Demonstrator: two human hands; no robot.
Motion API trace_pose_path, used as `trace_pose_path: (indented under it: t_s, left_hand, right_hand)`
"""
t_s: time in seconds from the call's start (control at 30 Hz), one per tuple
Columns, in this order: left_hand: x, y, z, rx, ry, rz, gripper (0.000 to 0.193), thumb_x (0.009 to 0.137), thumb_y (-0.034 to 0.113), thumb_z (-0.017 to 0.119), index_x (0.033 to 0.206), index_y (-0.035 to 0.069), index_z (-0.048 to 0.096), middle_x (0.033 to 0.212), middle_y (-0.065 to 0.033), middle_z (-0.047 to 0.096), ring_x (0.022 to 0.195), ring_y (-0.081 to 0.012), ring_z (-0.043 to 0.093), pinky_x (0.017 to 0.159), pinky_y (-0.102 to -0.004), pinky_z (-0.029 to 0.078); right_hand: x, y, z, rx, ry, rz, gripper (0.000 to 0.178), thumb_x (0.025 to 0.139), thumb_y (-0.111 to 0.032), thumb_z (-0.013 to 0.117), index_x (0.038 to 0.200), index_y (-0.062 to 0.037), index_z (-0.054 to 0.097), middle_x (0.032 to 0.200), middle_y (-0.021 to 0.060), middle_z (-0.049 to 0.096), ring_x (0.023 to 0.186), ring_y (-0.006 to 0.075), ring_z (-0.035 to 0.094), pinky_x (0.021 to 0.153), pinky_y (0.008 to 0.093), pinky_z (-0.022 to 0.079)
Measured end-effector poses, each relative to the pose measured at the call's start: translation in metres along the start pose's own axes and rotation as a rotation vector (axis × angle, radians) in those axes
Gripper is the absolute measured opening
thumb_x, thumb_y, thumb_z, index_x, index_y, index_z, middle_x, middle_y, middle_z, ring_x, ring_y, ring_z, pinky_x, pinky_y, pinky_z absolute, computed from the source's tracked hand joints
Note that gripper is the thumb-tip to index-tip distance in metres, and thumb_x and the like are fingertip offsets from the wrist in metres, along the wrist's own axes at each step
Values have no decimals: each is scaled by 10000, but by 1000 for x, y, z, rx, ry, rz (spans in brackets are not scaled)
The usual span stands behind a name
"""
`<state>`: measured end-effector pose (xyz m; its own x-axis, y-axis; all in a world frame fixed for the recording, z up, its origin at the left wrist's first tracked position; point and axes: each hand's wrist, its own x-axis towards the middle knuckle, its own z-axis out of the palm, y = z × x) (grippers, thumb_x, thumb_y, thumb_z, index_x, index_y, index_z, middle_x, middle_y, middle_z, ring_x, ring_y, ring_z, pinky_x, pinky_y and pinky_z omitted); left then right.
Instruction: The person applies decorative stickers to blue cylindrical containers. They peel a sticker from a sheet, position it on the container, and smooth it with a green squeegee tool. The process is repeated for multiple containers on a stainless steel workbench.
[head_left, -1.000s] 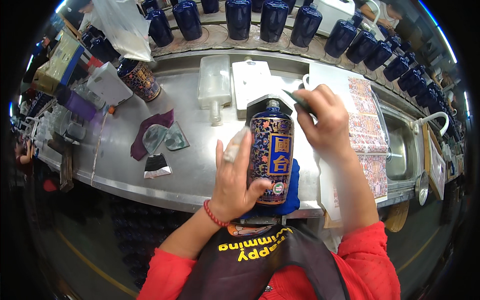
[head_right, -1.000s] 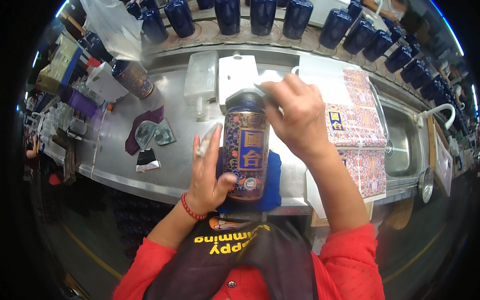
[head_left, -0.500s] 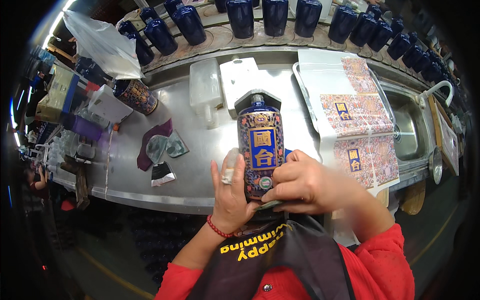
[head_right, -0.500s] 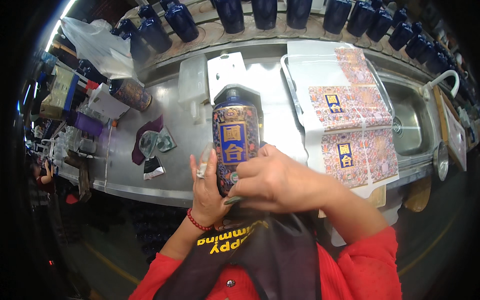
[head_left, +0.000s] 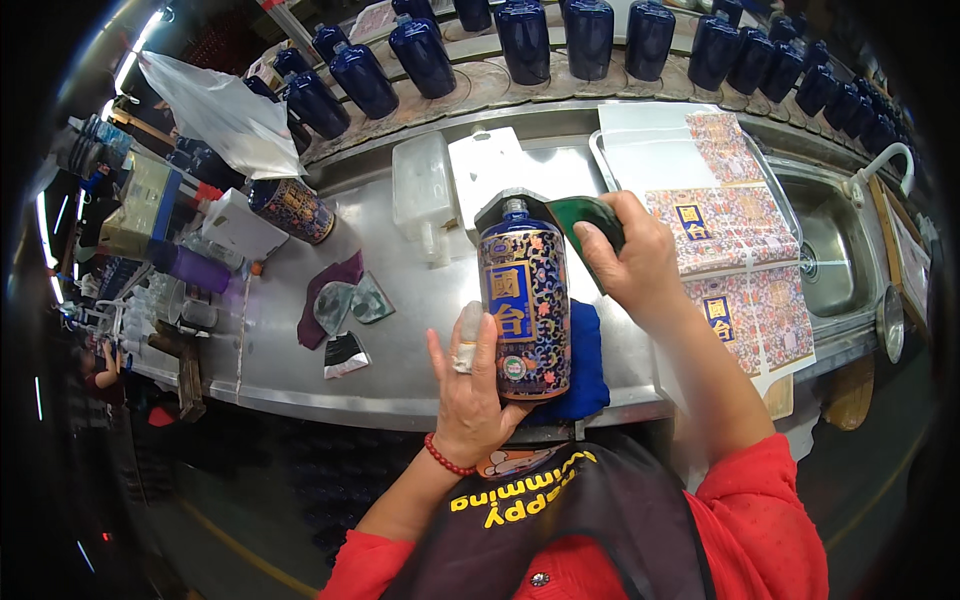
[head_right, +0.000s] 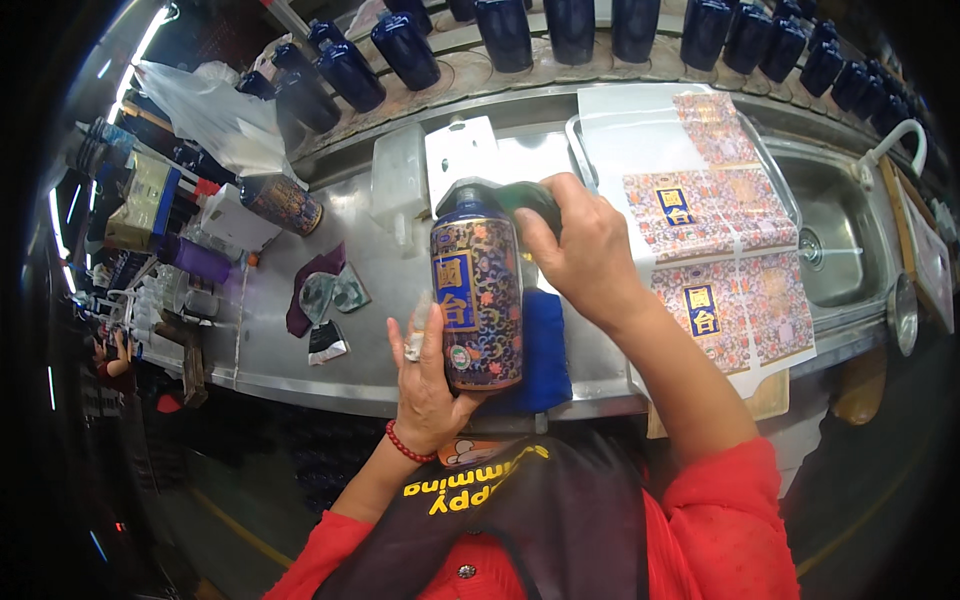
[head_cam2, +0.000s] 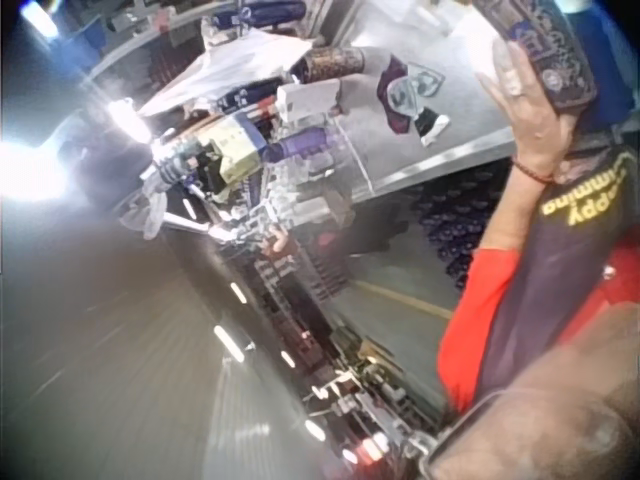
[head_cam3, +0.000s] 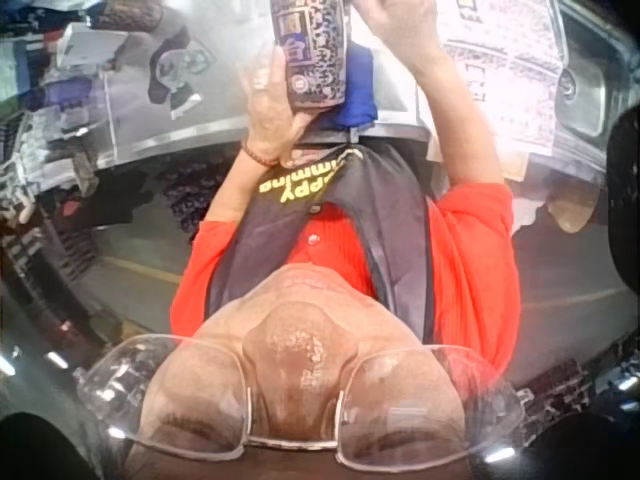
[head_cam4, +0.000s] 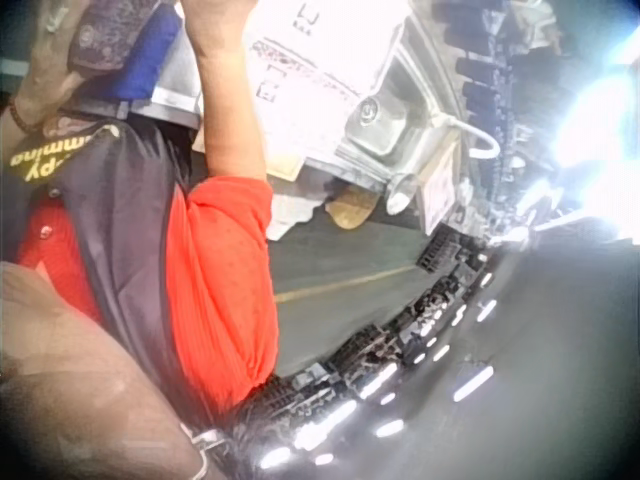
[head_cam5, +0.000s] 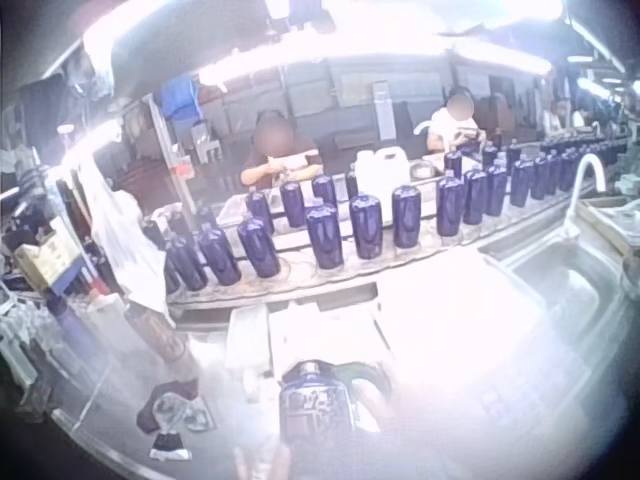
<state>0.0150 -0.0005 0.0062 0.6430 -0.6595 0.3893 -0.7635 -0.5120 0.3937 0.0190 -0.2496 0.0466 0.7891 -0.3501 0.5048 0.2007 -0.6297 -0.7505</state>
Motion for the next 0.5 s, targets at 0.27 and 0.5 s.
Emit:
trace_pose_path:
  t_s: [0.27, 0.5]
  left_hand:
    - [-6, -4, 4, 9, 11, -2, 1202, 797, 517, 820, 1566, -109, 141, 1497, -285, 477, 1395, -450, 466, 1190, -671, 64]
    - [-4, -30, 5, -256, -185, -23, 1326, 825, 867, 480, 1579, -120, 17, 1622, -360, 176, 1546, -489, 92, 1195, -658, -13]
  right_hand:
    - [-21, 13, 11, 213, 67, 220, 194, 1000, -199, 653, 1077, -28, 601, 823, 27, 654, 680, 81, 614, 598, 262, 511]
    - [-52, 16, 7, 723, -9, 508, 193, 1000, -163, 661, 1066, 5, 594, 917, 23, 654, 801, 61, 586, 714, 224, 507]
